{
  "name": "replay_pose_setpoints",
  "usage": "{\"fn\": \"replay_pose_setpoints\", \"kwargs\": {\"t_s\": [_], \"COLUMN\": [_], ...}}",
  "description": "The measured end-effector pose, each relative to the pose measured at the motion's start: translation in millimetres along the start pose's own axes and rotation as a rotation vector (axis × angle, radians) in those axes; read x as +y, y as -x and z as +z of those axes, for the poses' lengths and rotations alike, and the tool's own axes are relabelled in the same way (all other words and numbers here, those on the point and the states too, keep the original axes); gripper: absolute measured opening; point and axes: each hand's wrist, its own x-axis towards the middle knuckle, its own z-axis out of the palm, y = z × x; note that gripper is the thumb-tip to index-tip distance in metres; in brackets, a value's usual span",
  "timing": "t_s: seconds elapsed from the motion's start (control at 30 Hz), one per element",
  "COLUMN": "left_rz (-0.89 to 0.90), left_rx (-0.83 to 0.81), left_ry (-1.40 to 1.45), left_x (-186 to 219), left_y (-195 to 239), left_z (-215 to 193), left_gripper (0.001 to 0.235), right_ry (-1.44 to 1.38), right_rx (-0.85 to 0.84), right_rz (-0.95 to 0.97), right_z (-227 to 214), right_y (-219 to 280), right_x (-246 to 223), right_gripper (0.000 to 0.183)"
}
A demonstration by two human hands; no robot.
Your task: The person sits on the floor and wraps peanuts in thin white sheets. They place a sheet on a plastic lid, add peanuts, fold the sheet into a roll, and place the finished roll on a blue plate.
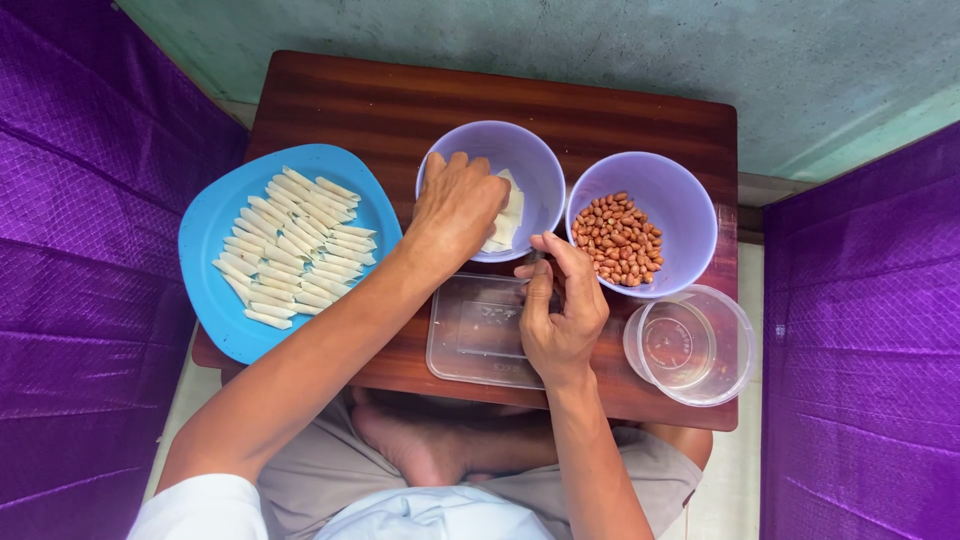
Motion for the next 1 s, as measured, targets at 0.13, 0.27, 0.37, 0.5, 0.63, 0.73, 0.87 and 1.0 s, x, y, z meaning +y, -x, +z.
{"fn": "replay_pose_setpoints", "kwargs": {"t_s": [0.13, 0.27, 0.37, 0.5, 0.63, 0.73, 0.87, 1.0], "left_rz": [-0.015, -0.184, -0.144, 0.012, 0.057, 0.072, 0.023, 0.02], "left_rx": [0.01, -0.011, 0.029, 0.096, 0.062, 0.076, 0.0, -0.016], "left_ry": [0.004, 0.196, 0.152, 0.042, 0.406, 0.617, 0.984, 1.126], "left_x": [-2, -1, -12, -13, 8, 20, 28, 31], "left_y": [-3, -9, -16, -10, 35, 63, 95, 118], "left_z": [7, 13, 28, 15, -62, -106, -107, -90], "left_gripper": [0.019, 0.016, 0.009, 0.012, 0.011, 0.016, 0.012, 0.011], "right_ry": [0.006, 0.006, 0.006, 0.005, 0.038, 0.073, -0.191, -0.372], "right_rx": [-0.009, -0.009, -0.006, 0.02, 0.032, 0.072, 0.046, -0.036], "right_rz": [-0.012, -0.02, -0.022, -0.014, -0.064, -0.132, 0.001, 0.183], "right_z": [-1, -1, -1, -1, -2, -3, -11, -15], "right_y": [-1, -2, -1, 0, -4, -6, 6, 13], "right_x": [-1, -2, -2, -1, -7, -3, -1, -16], "right_gripper": [0.024, 0.023, 0.024, 0.023, 0.021, 0.021, 0.034, 0.047]}}
